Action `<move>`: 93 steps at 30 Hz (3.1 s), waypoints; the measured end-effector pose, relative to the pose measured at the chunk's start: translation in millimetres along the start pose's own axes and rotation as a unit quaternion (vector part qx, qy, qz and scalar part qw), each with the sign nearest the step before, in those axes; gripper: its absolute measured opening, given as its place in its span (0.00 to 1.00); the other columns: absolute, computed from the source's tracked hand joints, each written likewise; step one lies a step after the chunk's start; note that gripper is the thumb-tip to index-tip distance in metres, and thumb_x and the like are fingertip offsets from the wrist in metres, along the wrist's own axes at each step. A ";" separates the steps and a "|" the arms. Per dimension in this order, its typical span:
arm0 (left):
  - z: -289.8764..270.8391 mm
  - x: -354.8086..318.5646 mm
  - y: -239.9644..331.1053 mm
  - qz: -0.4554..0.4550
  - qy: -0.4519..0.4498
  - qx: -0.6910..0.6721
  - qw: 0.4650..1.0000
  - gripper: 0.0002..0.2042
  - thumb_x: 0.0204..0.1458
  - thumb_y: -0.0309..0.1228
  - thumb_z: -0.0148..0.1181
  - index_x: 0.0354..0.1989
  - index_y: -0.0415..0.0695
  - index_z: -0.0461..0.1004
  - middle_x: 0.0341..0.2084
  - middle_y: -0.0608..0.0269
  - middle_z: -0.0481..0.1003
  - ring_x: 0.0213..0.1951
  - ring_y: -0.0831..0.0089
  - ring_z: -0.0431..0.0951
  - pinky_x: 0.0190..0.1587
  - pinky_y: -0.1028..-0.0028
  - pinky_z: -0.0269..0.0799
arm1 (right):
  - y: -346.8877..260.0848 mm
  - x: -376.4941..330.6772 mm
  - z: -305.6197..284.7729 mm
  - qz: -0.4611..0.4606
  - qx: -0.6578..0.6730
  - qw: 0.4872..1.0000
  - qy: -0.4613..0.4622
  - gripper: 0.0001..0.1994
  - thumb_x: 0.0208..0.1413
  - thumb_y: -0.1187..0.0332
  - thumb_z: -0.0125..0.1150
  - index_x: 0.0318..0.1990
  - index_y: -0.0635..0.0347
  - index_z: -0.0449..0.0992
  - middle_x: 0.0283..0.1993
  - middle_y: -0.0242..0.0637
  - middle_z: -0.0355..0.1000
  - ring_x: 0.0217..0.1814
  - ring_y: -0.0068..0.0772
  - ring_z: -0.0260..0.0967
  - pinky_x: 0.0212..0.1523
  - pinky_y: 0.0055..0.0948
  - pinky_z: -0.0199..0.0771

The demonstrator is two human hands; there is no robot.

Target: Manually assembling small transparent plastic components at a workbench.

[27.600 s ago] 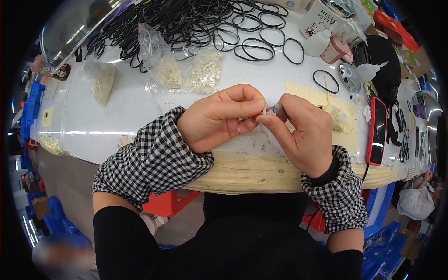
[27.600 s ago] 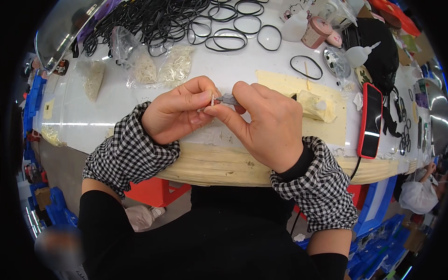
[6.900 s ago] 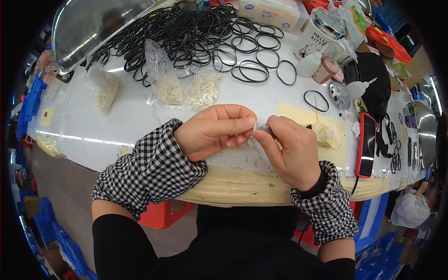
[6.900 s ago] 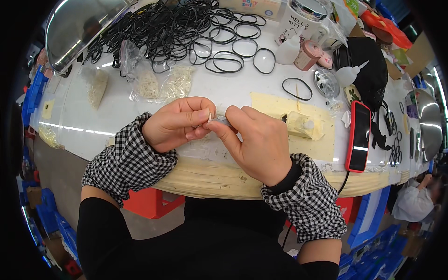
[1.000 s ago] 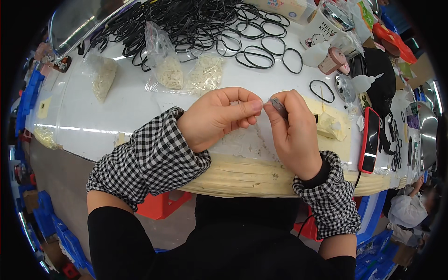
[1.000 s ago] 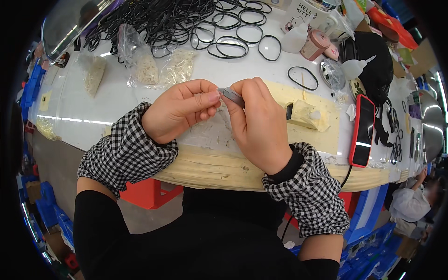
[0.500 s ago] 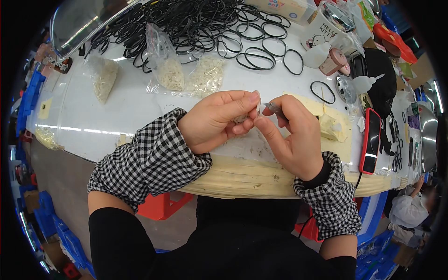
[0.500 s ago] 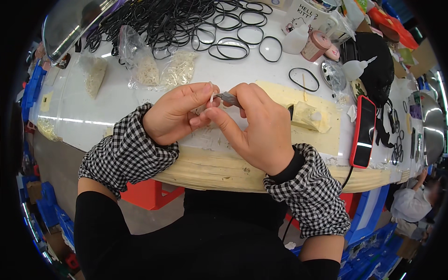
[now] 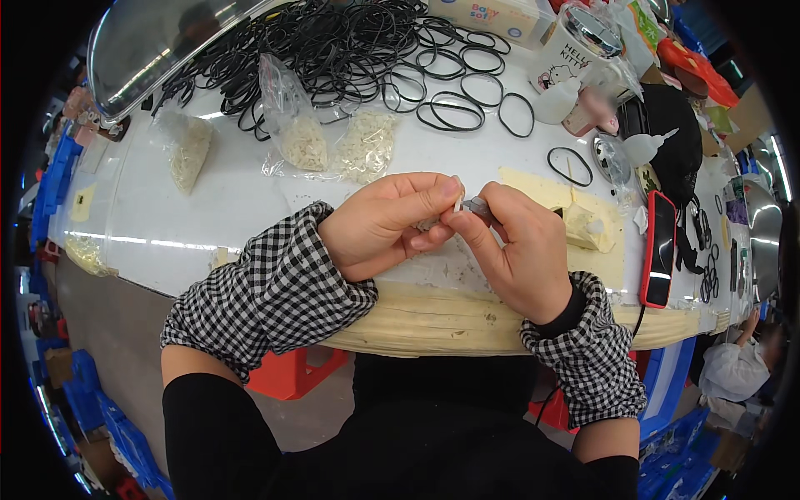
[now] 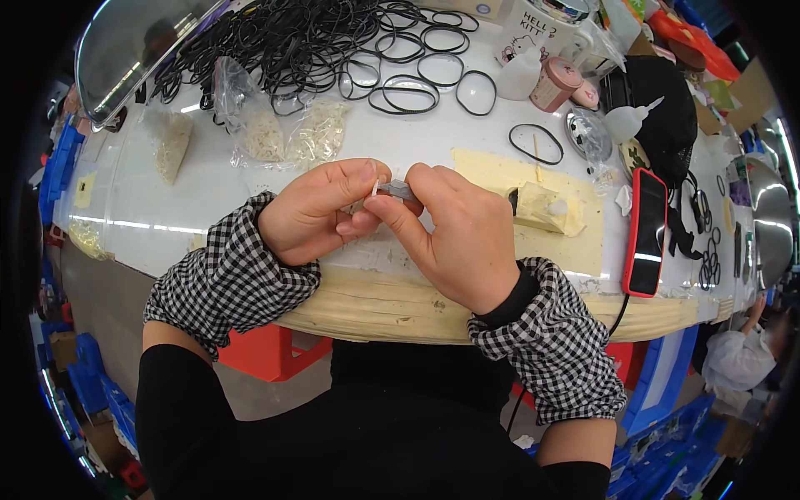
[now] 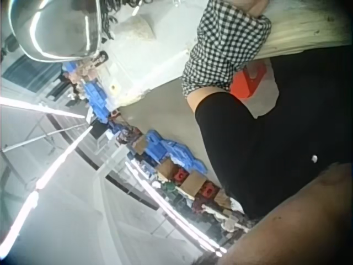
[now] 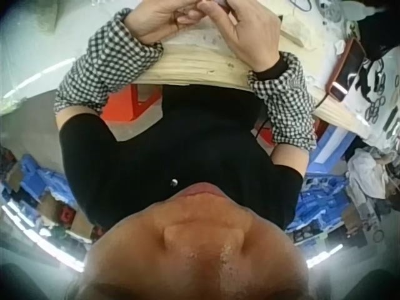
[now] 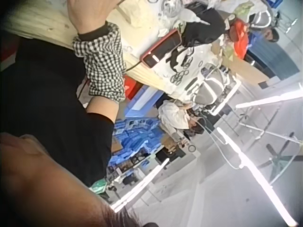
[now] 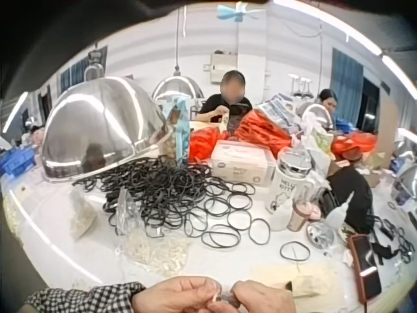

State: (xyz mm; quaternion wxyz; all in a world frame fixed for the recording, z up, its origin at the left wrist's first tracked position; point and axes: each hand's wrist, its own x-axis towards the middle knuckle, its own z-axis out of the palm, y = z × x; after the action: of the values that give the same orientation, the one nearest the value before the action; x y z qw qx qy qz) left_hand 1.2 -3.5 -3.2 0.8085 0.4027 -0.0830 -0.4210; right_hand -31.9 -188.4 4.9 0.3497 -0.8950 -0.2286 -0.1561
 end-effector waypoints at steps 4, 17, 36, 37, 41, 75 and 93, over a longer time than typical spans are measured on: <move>-0.1 -1.7 0.1 0.001 0.006 0.009 1.000 0.12 0.62 0.38 0.46 0.39 0.41 0.66 0.26 0.72 0.66 0.26 0.87 0.62 0.25 0.89 0.57 | -1.8 0.9 -2.0 0.000 -0.011 1.000 -0.023 0.16 0.53 0.57 0.60 0.24 0.59 0.68 0.18 0.33 0.64 0.18 0.34 0.64 0.17 0.29 0.61; -2.8 -1.2 0.6 0.004 -0.015 -0.003 1.000 0.12 0.61 0.38 0.48 0.35 0.42 0.70 0.28 0.73 0.68 0.28 0.87 0.65 0.28 0.88 0.61 | -0.9 0.4 -4.4 0.025 0.034 0.998 -0.040 0.15 0.54 0.61 0.60 0.24 0.61 0.67 0.16 0.34 0.62 0.17 0.32 0.60 0.17 0.28 0.58; -6.5 -0.8 6.3 0.055 0.192 -0.083 0.976 0.10 0.60 0.33 0.49 0.40 0.38 0.68 0.33 0.65 0.71 0.34 0.78 0.73 0.38 0.82 0.73 | 7.4 1.3 -36.9 0.095 -0.029 0.960 -0.263 0.07 0.47 0.73 0.60 0.29 0.68 0.69 0.27 0.47 0.69 0.32 0.50 0.68 0.34 0.39 0.67; -5.9 -0.5 6.0 0.051 0.191 -0.080 0.977 0.09 0.60 0.33 0.49 0.40 0.38 0.69 0.33 0.65 0.71 0.34 0.78 0.73 0.38 0.82 0.73 | 7.9 0.5 -36.6 0.087 -0.047 0.958 -0.270 0.07 0.47 0.73 0.60 0.29 0.68 0.69 0.28 0.47 0.69 0.33 0.50 0.68 0.34 0.39 0.66; -2.6 -0.1 6.6 0.040 0.192 -0.067 0.978 0.09 0.60 0.32 0.49 0.39 0.39 0.69 0.32 0.65 0.71 0.34 0.79 0.72 0.37 0.83 0.72 | 11.3 -4.4 -30.5 0.078 -0.032 0.972 -0.219 0.07 0.48 0.73 0.60 0.29 0.68 0.69 0.28 0.47 0.69 0.33 0.50 0.68 0.34 0.40 0.66; -1.1 -3.4 0.1 -0.044 0.076 0.030 0.996 0.08 0.59 0.32 0.52 0.37 0.39 0.72 0.29 0.68 0.73 0.29 0.85 0.70 0.31 0.88 0.67 | -7.2 4.6 -13.1 0.054 0.123 0.991 -0.013 0.08 0.44 0.80 0.62 0.33 0.62 0.74 0.27 0.34 0.67 0.23 0.24 0.63 0.22 0.21 0.62; -1.0 -4.0 3.9 -0.007 0.060 0.010 0.998 0.07 0.60 0.31 0.50 0.38 0.40 0.70 0.29 0.70 0.70 0.27 0.86 0.66 0.28 0.89 0.63 | -3.6 1.2 -9.5 0.053 0.021 0.997 -0.051 0.15 0.52 0.59 0.62 0.26 0.60 0.68 0.19 0.37 0.64 0.18 0.36 0.62 0.19 0.30 0.61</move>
State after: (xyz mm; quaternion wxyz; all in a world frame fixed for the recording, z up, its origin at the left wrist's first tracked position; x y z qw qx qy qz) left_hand 1.5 1.4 -0.3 0.8047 0.4360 -0.0358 -0.4013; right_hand -33.8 -192.4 14.2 0.3644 -0.9051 -0.2015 -0.0859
